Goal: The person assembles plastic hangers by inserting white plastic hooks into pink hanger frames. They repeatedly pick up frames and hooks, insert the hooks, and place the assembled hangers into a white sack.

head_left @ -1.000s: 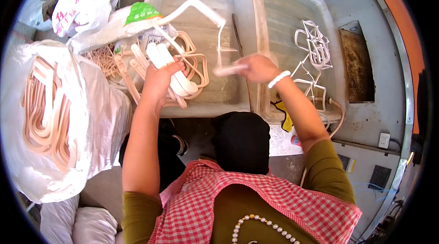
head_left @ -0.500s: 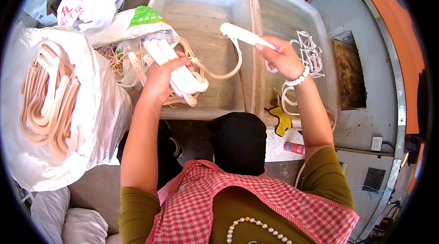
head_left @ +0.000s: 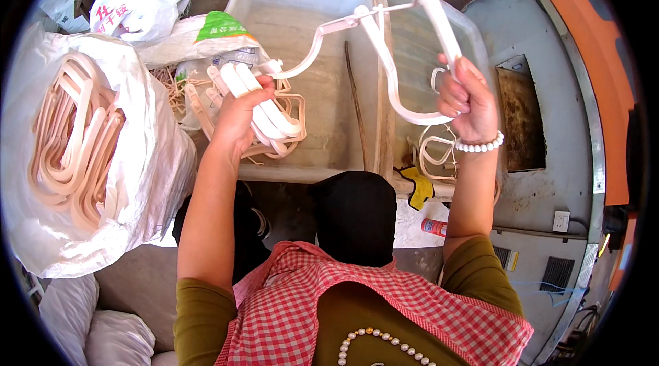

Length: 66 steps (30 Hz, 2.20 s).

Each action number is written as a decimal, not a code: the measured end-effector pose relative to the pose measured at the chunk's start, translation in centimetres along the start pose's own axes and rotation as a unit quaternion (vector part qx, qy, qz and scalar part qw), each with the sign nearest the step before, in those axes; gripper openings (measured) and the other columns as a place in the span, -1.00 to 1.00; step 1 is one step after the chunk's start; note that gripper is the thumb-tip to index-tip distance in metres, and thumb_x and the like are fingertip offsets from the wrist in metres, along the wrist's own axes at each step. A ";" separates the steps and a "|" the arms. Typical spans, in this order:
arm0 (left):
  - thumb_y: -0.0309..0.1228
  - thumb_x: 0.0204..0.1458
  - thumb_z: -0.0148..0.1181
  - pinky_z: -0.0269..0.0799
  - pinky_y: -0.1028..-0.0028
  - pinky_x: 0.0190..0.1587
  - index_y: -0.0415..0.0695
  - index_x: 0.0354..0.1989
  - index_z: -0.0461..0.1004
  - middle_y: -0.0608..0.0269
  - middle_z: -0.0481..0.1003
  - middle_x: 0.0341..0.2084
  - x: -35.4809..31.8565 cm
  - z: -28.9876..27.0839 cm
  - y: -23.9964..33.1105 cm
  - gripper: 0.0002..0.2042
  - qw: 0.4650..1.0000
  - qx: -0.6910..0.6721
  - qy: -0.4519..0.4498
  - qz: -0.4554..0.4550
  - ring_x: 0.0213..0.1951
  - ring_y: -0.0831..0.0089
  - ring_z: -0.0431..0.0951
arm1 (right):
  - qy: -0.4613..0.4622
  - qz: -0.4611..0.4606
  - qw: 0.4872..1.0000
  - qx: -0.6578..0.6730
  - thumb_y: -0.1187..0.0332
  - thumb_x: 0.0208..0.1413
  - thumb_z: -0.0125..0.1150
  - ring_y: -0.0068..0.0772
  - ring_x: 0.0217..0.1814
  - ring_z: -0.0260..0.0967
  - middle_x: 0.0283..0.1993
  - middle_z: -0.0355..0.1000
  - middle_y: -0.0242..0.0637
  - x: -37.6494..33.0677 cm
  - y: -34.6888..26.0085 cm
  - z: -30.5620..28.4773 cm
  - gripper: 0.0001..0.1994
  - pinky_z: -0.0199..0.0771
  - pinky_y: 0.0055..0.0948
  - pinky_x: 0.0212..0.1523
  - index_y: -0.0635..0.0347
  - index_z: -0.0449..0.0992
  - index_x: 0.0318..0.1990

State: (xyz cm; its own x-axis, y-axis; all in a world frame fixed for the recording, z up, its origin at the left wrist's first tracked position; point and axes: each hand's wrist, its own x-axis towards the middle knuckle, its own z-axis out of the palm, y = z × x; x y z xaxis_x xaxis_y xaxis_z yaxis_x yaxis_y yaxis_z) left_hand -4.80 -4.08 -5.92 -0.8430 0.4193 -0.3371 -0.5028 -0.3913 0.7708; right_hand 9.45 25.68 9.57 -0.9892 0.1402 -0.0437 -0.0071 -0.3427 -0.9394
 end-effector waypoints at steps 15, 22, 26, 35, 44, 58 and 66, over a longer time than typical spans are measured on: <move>-0.53 -0.13 0.24 0.40 0.45 -0.07 -0.21 0.06 0.43 0.23 0.48 -0.20 -0.5 1.8 1.4 -0.53 0.980 0.125 -0.133 0.075 -0.15 0.47 0.47 | -0.284 0.024 0.933 -0.219 0.24 0.13 0.16 -0.81 -0.79 -0.16 -0.77 0.07 -0.58 3.2 -8.6 -0.7 -0.65 -0.19 -0.66 -0.78 0.48 0.46 -0.24; -0.53 -0.20 0.28 0.38 0.41 0.02 -0.31 0.05 0.39 0.15 0.53 -0.16 -1.9 1.9 2.4 -0.48 0.956 0.132 -0.260 0.016 -0.09 0.37 0.51 | -0.335 0.062 0.929 -0.146 0.24 0.16 0.11 -0.77 -0.81 -0.22 -0.78 0.00 -0.59 6.3 -7.2 -0.6 -0.67 -0.22 -0.62 -0.80 0.46 0.45 -0.23; -0.55 -0.20 0.26 0.41 0.38 -0.01 -0.31 -0.02 0.41 0.12 0.53 -0.16 -1.9 2.0 1.9 -0.54 0.950 0.119 -0.288 -0.015 -0.09 0.36 0.51 | -0.296 0.066 0.938 -0.166 0.25 0.17 0.11 -0.76 -0.80 -0.21 -0.77 0.02 -0.58 5.8 -7.4 -1.0 -0.69 -0.19 -0.61 -0.79 0.43 0.45 -0.23; -0.55 -0.23 0.17 0.45 0.38 -0.11 -0.30 -0.07 0.41 0.14 0.50 -0.24 -1.8 0.7 2.1 -0.57 0.953 0.151 -0.255 -0.063 -0.21 0.35 0.53 | -0.041 0.020 0.891 -0.451 0.24 0.14 0.20 -0.78 -0.66 0.01 -0.65 0.17 -0.59 4.2 -7.1 -2.4 -0.69 0.05 -0.68 -0.65 0.32 0.50 -0.11; -0.53 -0.08 0.19 0.56 0.34 -0.31 -0.24 -0.03 0.37 0.20 0.48 -0.41 -0.8 1.1 1.7 -0.63 0.978 0.029 -0.185 -0.088 -0.36 0.33 0.57 | -0.112 -0.138 0.537 -0.825 0.23 0.15 0.11 -0.10 -0.42 0.47 -0.38 0.50 -0.08 3.2 2.8 -3.0 -0.80 0.46 -0.19 -0.41 0.09 0.48 -0.15; -0.50 -0.06 0.24 0.47 0.43 -0.39 -0.23 -0.20 0.41 0.23 0.46 -0.43 0.3 3.4 -0.6 -0.76 0.979 -0.004 -0.182 -0.090 -0.41 0.43 0.52 | 0.253 -0.097 0.691 -0.670 0.20 0.10 0.12 0.05 -0.30 0.46 -0.41 0.50 -0.08 11.4 13.4 0.0 -0.81 0.42 -0.06 -0.27 0.01 0.52 -0.20; -0.54 -0.04 0.21 0.43 0.48 -0.32 -0.26 -0.14 0.44 0.24 0.50 -0.39 -0.2 2.4 -0.2 -0.74 0.974 0.218 -0.030 0.049 -0.40 0.48 0.50 | 0.059 -0.312 0.423 -0.849 0.33 0.06 0.12 -0.16 -0.55 0.35 -0.55 0.34 -0.25 8.3 9.4 -3.9 -0.79 0.36 -0.18 -0.47 0.02 0.50 -0.13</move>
State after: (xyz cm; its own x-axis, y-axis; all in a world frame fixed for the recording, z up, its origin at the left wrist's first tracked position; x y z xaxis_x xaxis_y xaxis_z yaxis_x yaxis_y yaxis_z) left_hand -4.07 -2.08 -4.67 -0.8635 0.4492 -0.2293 -0.2811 -0.0511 0.9583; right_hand 1.75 27.22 -0.97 -0.8579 -0.2086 0.4696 -0.0471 0.9420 0.3324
